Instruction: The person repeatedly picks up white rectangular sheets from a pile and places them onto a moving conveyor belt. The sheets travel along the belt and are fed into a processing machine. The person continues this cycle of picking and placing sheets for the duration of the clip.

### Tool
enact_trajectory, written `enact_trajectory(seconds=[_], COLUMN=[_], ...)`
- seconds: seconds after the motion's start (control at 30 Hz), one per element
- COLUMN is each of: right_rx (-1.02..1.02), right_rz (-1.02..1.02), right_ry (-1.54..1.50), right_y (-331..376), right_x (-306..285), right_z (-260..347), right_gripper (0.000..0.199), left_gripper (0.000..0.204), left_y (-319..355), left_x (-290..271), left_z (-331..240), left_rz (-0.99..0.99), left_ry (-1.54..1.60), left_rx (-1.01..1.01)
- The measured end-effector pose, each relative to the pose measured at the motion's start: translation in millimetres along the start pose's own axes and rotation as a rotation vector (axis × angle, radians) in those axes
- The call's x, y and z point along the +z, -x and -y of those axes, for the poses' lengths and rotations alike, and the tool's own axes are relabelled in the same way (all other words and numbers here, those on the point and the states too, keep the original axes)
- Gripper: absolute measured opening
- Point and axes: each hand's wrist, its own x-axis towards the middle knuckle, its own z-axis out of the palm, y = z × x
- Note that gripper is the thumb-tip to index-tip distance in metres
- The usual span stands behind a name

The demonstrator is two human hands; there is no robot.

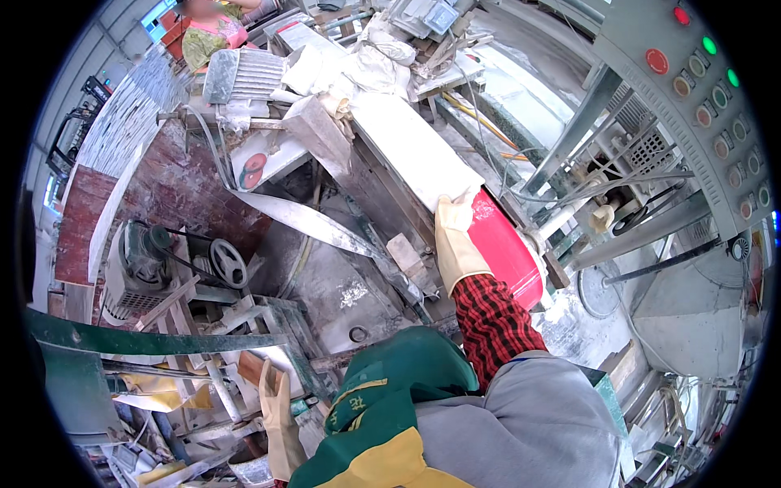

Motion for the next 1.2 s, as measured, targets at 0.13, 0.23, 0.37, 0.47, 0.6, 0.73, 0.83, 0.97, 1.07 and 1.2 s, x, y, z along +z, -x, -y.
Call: enact_trajectory(seconds=[0.13, 0.23, 0.37, 0.47, 0.6, 0.73, 0.83, 0.97, 1.07, 1.2], right_rx=[0.242, 0.025, -0.023, -0.011, 0.011, -0.038, 0.078, 0.068, 0.015, 0.022], right_rz=[0.452, 0.347, 0.417, 0.519, 0.619, 0.63, 0.776, 0.901, 0.877, 0.883], right_ry=[-0.507, -0.471, -0.635, -0.678, -0.789, -0.582, -0.614, -0.627, -0.449, -0.412], right_y=[-2.8, 1.9, -5.6, -23.5, -9.3, 73.8, 134.6, 208.5, 249.2, 288.3], right_x=[-42.5, -65.2, -63.4, -65.4, -56.3, -29.7, -13.7, 10.4, 17.5, 12.4], right_z=[11.4, -0.3, -23.6, -33.5, -25.6, -9.1, 9.2, 13.1, 20.2, 28.4], right_gripper=[0.072, 0.07, 0.063, 0.06, 0.056, 0.049, 0.052, 0.056, 0.054, 0.051], left_gripper=[0.061, 0.056, 0.044, 0.058, 0.08, 0.094, 0.102, 0.098, 0.091, 0.092], left_y=[7.7, 17.5, 71.5, 65.3, 104.4, 133.1, 148.1, 151.3, 150.0, 150.6], left_x=[-13.7, -42.8, -108.3, -177.6, -243.7, -313.6, -351.3, -395.3, -410.4, -407.6], left_z=[10.3, 16.3, 46.9, 77.4, 117.6, 137.9, 162.7, 191.5, 200.1, 198.4], left_rz=[-0.049, -0.151, -0.359, -0.7, -1.193, -1.312, -1.304, -1.272, -1.196, -1.218], left_ry=[0.14, 0.109, -0.725, -0.325, -0.513, -0.701, -0.621, -0.469, -0.617, -0.561], left_rx=[0.003, 0.003, 0.507, -0.156, -0.345, -0.621, -0.728, -0.73, -0.706, -0.637])
